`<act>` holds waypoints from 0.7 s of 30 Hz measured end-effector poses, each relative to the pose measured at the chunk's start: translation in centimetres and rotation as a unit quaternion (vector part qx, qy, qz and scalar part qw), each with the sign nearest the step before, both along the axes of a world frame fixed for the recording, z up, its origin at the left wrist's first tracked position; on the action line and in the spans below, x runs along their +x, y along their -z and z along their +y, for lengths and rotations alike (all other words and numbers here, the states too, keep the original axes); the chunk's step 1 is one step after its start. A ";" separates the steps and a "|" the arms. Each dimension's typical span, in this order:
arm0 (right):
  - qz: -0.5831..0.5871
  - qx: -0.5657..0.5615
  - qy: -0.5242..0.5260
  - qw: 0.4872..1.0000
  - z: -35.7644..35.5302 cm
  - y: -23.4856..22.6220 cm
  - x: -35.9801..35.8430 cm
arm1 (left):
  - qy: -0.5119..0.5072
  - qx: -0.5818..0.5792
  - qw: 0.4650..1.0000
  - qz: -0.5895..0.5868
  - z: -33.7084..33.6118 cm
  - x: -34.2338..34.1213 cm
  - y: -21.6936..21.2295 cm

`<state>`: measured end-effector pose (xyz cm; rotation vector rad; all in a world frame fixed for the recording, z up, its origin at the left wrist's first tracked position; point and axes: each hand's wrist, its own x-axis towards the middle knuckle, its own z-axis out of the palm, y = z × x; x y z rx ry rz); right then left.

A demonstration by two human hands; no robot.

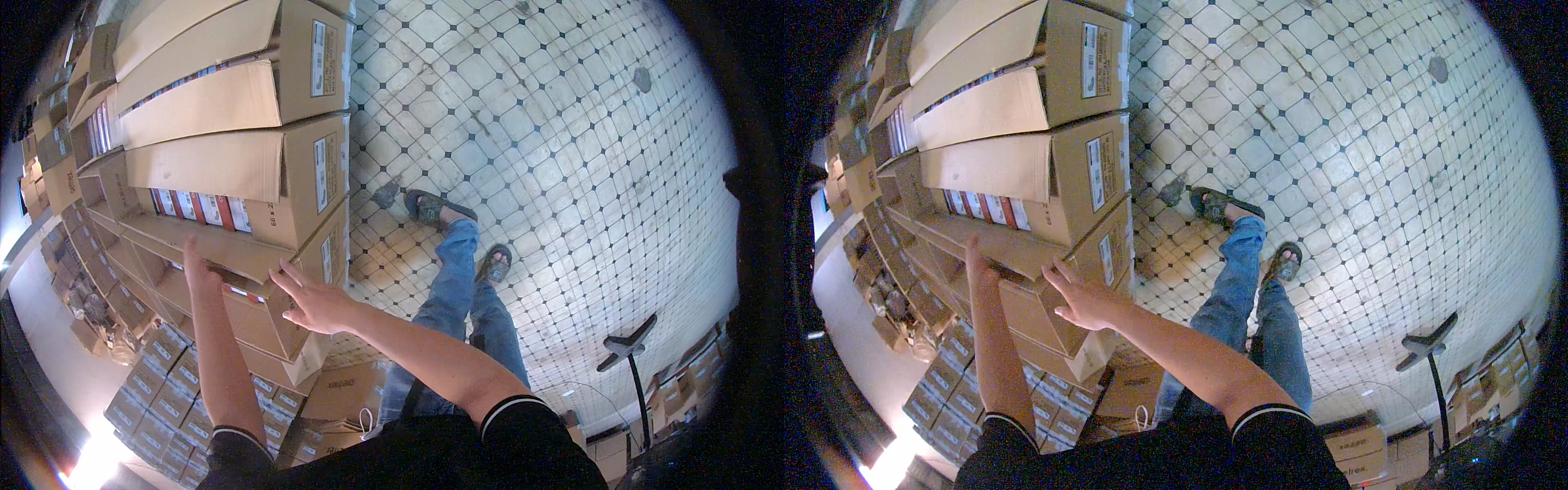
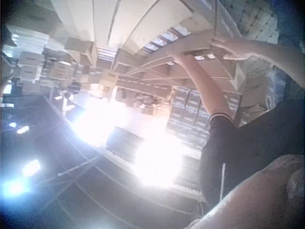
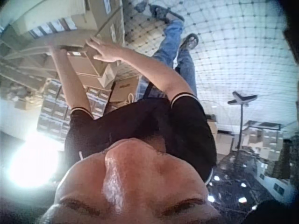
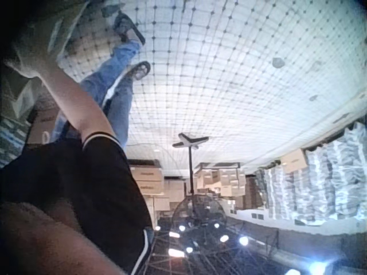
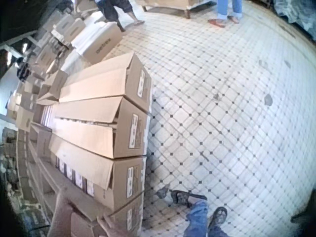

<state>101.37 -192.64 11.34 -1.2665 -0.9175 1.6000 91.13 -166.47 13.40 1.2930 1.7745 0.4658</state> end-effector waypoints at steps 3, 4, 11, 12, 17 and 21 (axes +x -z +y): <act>0.012 0.000 -0.003 1.000 0.0 0.1 -0.3 | 0.035 0.083 0.970 0.224 0.2 -1.1 1.1; 0.001 0.013 0.024 1.000 0.0 0.2 -0.5 | 0.031 0.091 0.940 0.328 0.1 -1.4 1.2; 0.010 0.016 0.041 0.999 0.4 1.0 -0.5 | -0.004 0.080 0.957 0.280 -0.9 0.6 0.6; 0.014 0.014 0.059 0.998 0.6 1.0 -0.2 | 0.001 0.088 0.951 0.297 -1.0 0.9 0.6; 0.044 -0.008 0.051 0.998 2.8 1.2 1.3 | 0.008 0.112 0.930 0.351 -1.2 1.0 0.6; 0.072 -0.029 0.162 0.984 6.6 2.2 2.4 | 0.015 0.104 0.943 0.316 -1.2 0.9 0.6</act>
